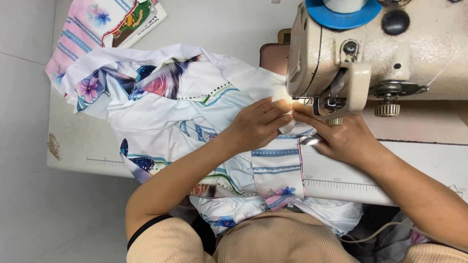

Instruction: The person is sewing small pink labels onto various parts of a patterned garment using an industrial sewing machine.

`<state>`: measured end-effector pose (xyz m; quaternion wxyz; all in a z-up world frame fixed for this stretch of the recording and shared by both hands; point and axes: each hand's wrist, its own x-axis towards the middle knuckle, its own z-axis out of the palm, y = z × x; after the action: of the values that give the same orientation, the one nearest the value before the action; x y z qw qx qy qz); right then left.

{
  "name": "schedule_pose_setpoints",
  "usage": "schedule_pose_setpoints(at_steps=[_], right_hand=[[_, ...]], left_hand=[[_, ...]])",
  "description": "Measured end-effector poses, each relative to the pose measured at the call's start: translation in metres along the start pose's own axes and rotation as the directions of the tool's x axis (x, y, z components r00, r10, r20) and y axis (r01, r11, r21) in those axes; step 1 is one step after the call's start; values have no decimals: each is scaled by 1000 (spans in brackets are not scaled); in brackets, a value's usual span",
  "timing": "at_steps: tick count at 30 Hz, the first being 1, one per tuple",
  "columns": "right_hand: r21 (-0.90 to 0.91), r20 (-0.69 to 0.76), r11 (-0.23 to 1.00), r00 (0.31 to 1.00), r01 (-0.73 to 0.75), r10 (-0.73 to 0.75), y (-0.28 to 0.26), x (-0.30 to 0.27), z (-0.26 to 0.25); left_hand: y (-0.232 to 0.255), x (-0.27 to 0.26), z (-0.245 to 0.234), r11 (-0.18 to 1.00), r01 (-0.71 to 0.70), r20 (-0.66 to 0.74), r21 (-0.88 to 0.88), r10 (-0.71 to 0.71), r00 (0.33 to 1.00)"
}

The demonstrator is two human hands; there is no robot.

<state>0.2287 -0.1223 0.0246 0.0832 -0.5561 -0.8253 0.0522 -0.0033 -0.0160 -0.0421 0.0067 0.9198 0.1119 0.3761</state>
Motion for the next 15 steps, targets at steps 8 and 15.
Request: schedule_pose_setpoints(at_steps=[8,15], right_hand=[[-73,-31,995,998,-61,59,6,2,14],[22,-207,1000,978,4,1,21,-26,32]], left_hand=[[-31,34,-13,970,-121,-23,-212,119,993],[12,44,-62,974,163,107,-160,-147,983]])
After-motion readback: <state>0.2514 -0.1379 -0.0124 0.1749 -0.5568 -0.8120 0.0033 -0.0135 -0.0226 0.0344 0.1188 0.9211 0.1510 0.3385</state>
